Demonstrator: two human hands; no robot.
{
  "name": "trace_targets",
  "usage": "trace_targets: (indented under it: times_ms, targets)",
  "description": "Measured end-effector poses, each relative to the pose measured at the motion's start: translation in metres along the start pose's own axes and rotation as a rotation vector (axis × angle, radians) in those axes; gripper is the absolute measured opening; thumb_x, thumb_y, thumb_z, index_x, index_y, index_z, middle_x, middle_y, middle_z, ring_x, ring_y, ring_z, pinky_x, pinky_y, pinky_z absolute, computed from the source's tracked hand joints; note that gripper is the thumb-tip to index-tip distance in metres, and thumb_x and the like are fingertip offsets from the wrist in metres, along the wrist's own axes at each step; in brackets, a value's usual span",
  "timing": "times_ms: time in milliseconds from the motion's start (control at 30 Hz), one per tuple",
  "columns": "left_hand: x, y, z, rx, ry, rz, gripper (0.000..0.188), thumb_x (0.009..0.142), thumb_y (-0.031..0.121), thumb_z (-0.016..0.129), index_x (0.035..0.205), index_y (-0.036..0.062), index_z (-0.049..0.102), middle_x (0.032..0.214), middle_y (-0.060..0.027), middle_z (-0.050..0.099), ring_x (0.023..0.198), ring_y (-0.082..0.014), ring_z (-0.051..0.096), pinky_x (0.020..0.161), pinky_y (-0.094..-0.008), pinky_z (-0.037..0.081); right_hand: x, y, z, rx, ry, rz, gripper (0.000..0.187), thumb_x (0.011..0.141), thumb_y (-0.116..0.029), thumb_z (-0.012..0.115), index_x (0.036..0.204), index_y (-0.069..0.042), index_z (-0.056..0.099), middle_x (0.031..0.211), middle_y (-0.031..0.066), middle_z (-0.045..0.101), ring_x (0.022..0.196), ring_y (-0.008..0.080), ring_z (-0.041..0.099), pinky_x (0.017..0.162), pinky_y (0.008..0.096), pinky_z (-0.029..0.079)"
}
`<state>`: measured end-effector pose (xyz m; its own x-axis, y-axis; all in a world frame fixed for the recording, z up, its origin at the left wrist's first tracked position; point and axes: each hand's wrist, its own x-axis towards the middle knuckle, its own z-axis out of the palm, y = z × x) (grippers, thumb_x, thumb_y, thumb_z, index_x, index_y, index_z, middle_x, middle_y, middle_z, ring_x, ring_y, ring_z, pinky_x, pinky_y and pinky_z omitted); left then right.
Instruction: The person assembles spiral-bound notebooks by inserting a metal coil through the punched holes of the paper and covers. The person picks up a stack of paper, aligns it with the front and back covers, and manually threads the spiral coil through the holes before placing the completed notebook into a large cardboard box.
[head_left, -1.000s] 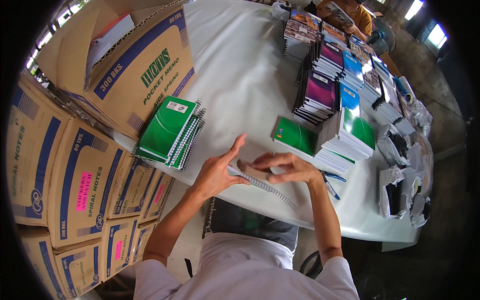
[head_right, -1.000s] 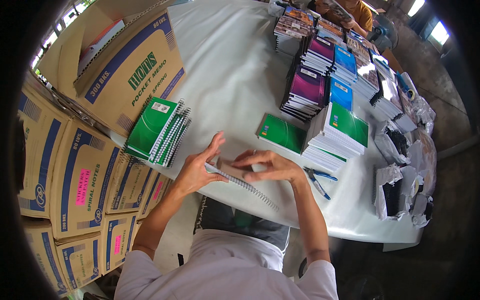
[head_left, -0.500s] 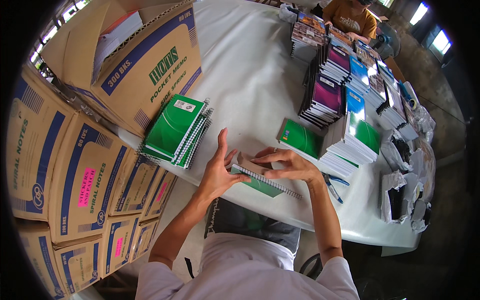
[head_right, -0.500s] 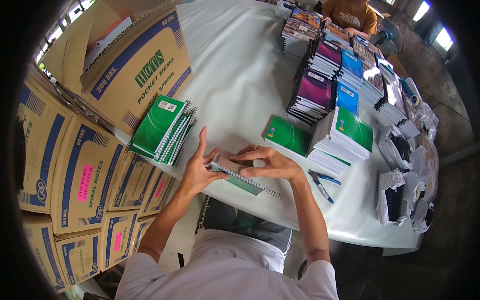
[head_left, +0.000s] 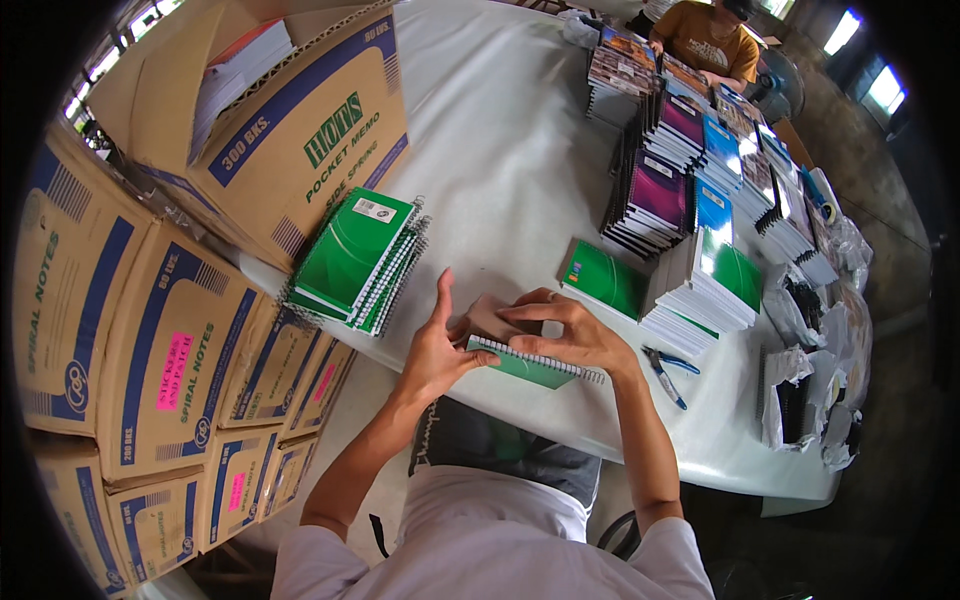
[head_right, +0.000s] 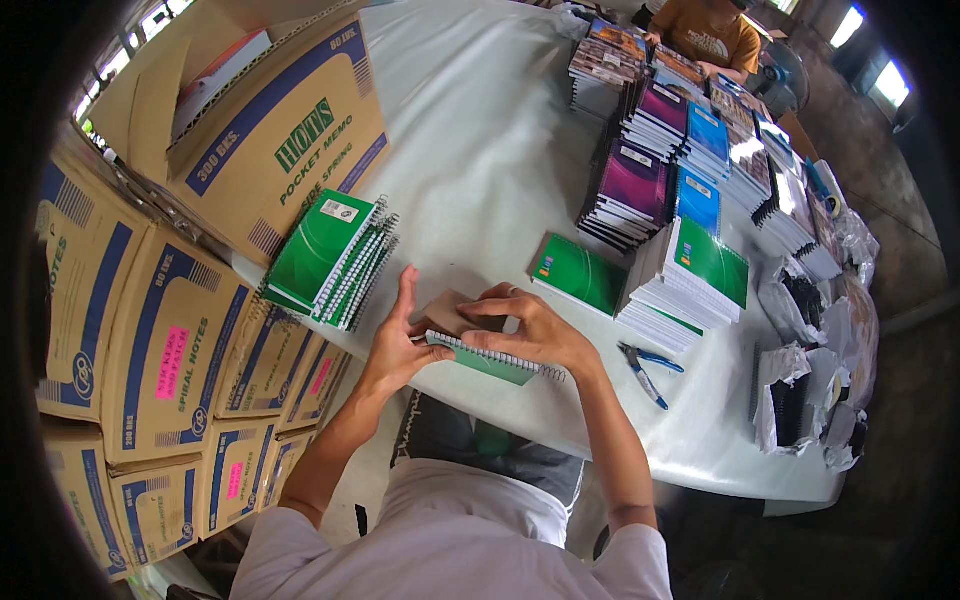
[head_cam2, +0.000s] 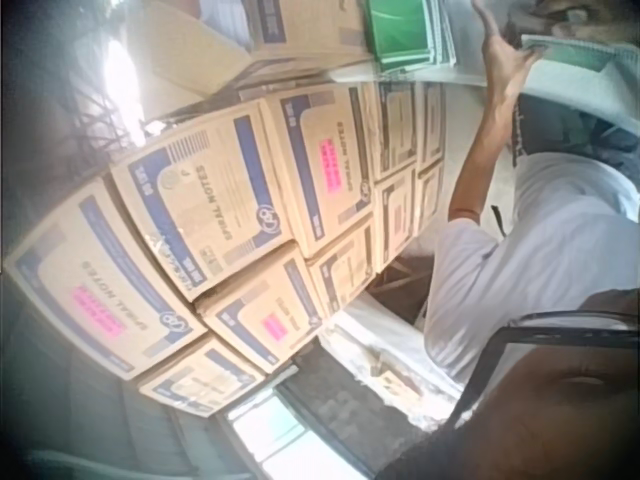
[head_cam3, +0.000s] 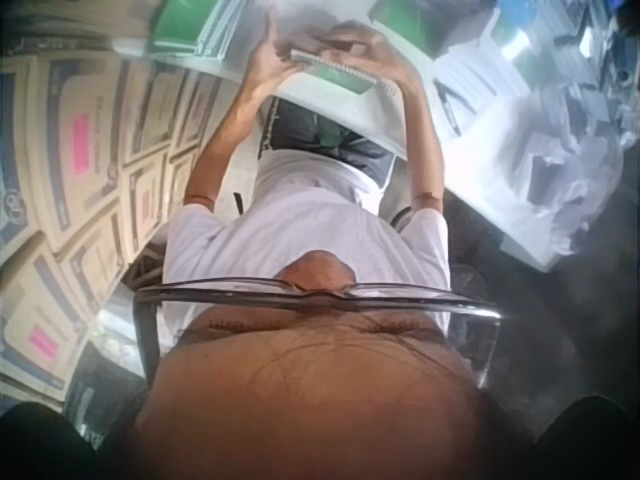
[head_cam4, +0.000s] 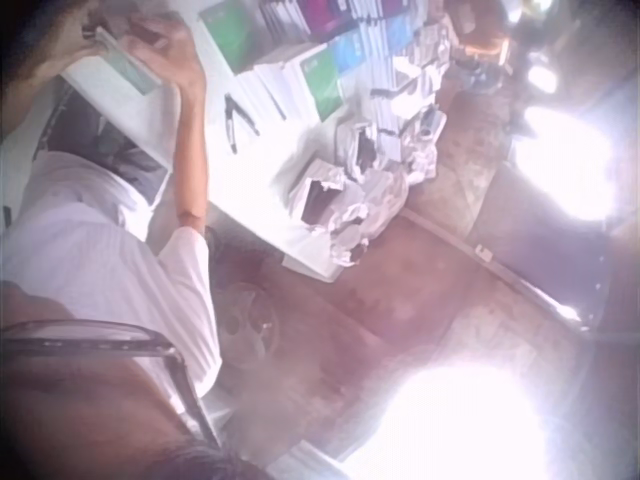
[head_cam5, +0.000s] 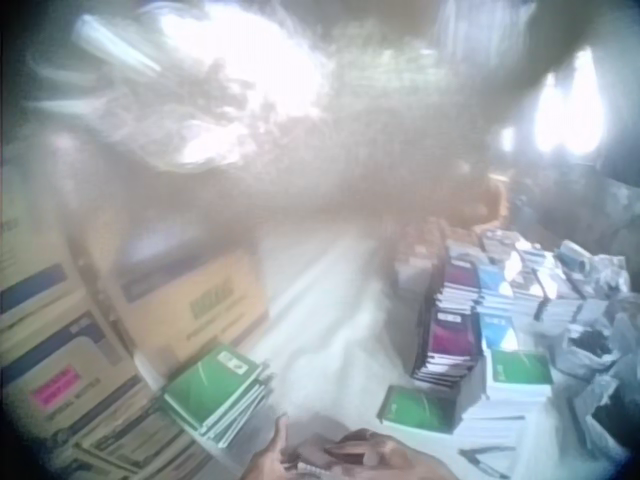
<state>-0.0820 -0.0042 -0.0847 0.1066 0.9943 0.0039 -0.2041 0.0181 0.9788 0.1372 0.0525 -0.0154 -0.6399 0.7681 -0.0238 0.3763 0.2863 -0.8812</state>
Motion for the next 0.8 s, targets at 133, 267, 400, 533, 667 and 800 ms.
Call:
trace_targets:
  times_ms: [133,267,400,533,667,800]
  targets:
    - [0.0,-0.01,-0.001,0.255,-0.154,0.128,0.092,0.075,0.0,0.082,0.154,0.0106,0.034,0.146,-0.0141,0.052,0.132,-0.0189,0.05,0.103,-0.0301,0.049,-0.017,0.013,0.0,-0.311,0.189,-0.057,0.045,0.08,-0.033,0.082,0.113,-0.005,0.073,0.117,0.019,0.062,0.112,0.0334,0.057,0.093,0.0439,0.046]
    - [-0.004,-0.005,-0.004,0.294,-0.229,0.126,0.063,0.089,-0.001,0.068,0.147,0.0055,0.045,0.15,-0.0115,0.049,0.134,-0.0165,0.049,0.107,-0.0296,0.044,-0.029,-0.032,0.019,-0.566,0.503,-0.27,0.027,0.075,-0.026,0.081,0.091,-0.006,0.071,0.111,0.0099,0.059,0.109,0.0291,0.053,0.093,0.0445,0.039]
    - [-0.004,0.008,-0.006,0.385,-0.352,0.025,0.056,0.094,-0.006,0.058,0.148,0.0027,0.042,0.149,-0.0113,0.05,0.135,-0.0179,0.049,0.106,-0.03,0.045,-0.024,-0.028,0.056,-0.69,0.407,-0.258,0.026,0.077,-0.015,0.077,0.097,-0.004,0.065,0.102,0.0085,0.059,0.095,0.0288,0.055,0.087,0.0441,0.041]
    - [-0.001,0.004,-0.011,0.28,-0.419,-0.017,0.054,0.096,-0.004,0.055,0.148,0.0005,0.04,0.149,-0.0126,0.05,0.131,-0.0165,0.051,0.103,-0.0298,0.048,-0.026,-0.023,0.058,-0.786,0.36,-0.341,0.026,0.079,-0.01,0.074,0.102,-0.003,0.064,0.101,0.0086,0.06,0.096,0.0273,0.056,0.088,0.0425,0.042]
    - [-0.001,0.014,-0.001,0.261,-0.412,0.057,0.051,0.097,-0.001,0.057,0.146,-0.0004,0.044,0.146,-0.0122,0.054,0.124,-0.0144,0.055,0.103,-0.0307,0.048,-0.033,-0.023,0.056,-0.783,0.361,-0.258,0.028,0.08,-0.006,0.072,0.107,-0.003,0.064,0.105,0.0085,0.062,0.099,0.028,0.058,0.09,0.0435,0.043]
    - [-0.003,0.024,0.011,0.426,-0.36,0.151,0.051,0.093,0.0,0.063,0.142,0.002,0.051,0.14,-0.0143,0.058,0.124,-0.0182,0.058,0.104,-0.0321,0.048,-0.061,-0.025,0.033,-0.73,0.539,-0.254,0.025,0.081,0.001,0.066,0.106,-0.004,0.064,0.11,0.0107,0.064,0.104,0.0306,0.057,0.092,0.0472,0.043]
